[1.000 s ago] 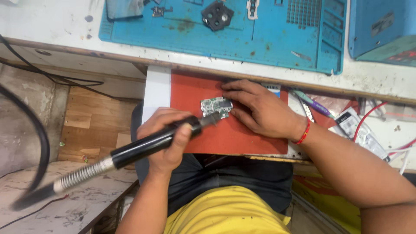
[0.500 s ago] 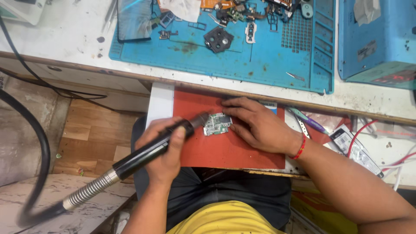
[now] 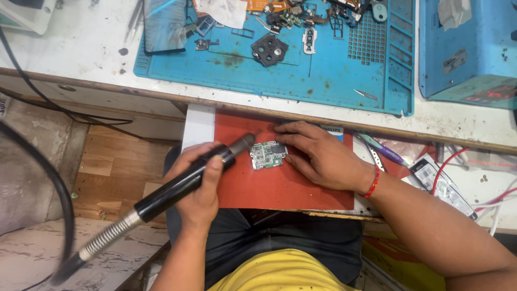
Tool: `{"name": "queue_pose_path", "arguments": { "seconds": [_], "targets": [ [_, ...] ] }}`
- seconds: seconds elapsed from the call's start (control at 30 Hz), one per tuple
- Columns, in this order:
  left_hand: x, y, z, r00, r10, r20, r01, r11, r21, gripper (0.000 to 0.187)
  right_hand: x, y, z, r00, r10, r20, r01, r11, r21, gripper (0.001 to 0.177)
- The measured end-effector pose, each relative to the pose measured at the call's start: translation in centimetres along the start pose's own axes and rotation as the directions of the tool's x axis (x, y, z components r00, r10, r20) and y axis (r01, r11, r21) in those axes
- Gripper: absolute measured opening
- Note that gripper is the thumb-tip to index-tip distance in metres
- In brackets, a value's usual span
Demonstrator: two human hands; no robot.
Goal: The person uses a purple pen to scrub the surface of a small circuit board placed on a red mat. After scrubbing, they use a handheld vacuum cleaner to remove debris from the board and the mat. The workspace includes a blue tray with various electronic components.
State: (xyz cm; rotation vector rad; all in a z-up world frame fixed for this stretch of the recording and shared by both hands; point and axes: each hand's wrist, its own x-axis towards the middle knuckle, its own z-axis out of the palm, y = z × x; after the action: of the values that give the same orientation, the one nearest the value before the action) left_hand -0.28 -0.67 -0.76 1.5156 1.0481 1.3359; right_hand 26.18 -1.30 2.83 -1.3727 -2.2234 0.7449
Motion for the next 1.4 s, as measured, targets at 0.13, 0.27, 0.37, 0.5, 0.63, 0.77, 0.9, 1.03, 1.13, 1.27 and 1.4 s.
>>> {"name": "queue_pose_path", "arguments": {
  "seconds": [0.13,0.27,0.37,0.5,0.63,0.77,0.9,1.03,1.13,1.27,1.4],
  "targets": [
    [-0.05,0.03,0.16,0.978,0.157,0.136,-0.163,0.986,0.035,0.032,-0.02,0.05,-0.01,1.000,-0.013,-0.002,0.013,1.000,0.008,0.038],
    [0.20,0.30,-0.15,0.998,0.040,0.038,-0.039,0.999,-0.013,0.032,-0.02,0.10,-0.05,1.000,-0.012,-0.002,0.012,1.000,0.013,0.038],
    [0.05,0.31,-0.24,0.989,0.104,0.109,-0.103,0.995,-0.014,0.032,-0.23,0.07,0.02,1.000,-0.020,-0.007,0.020,1.000,0.016,0.038],
    [0.31,0.12,-0.09,0.992,0.076,0.097,-0.076,0.997,-0.013,0.032,-0.04,0.09,-0.07,1.000,-0.019,0.002,0.019,1.000,0.014,0.039],
    [0.04,0.01,0.02,0.997,0.073,0.023,-0.075,0.995,0.061,0.033,-0.14,0.17,-0.14,1.000,-0.027,-0.005,0.027,1.000,0.010,0.038],
    [0.28,0.02,-0.12,0.988,0.110,0.108,-0.107,0.994,-0.037,0.032,-0.14,0.16,-0.14,1.000,-0.025,-0.007,0.026,1.000,0.012,0.038],
    [0.27,0.17,0.11,0.999,0.007,0.043,-0.005,1.000,-0.031,0.032,-0.13,0.02,-0.10,1.000,-0.009,-0.027,0.009,1.000,0.011,0.038],
    [0.13,0.62,0.19,0.981,0.168,0.102,-0.176,0.981,0.076,0.029,-0.15,-0.23,0.42,0.997,0.043,-0.063,-0.042,0.999,0.010,0.038],
    [0.49,0.83,0.26,0.997,0.069,-0.030,-0.067,0.994,0.090,0.028,-0.06,-0.09,0.38,0.997,0.017,-0.079,-0.018,1.000,-0.008,0.038],
    [0.36,0.75,0.10,0.988,0.128,0.091,-0.134,0.989,0.056,0.029,-0.21,-0.13,0.31,0.997,0.037,-0.063,-0.036,0.999,0.026,0.042],
    [0.36,0.56,-0.02,0.986,0.142,0.092,-0.148,0.988,0.053,0.029,0.14,-0.22,0.33,0.998,0.030,-0.060,-0.030,1.000,-0.001,0.042]
  ]
}}
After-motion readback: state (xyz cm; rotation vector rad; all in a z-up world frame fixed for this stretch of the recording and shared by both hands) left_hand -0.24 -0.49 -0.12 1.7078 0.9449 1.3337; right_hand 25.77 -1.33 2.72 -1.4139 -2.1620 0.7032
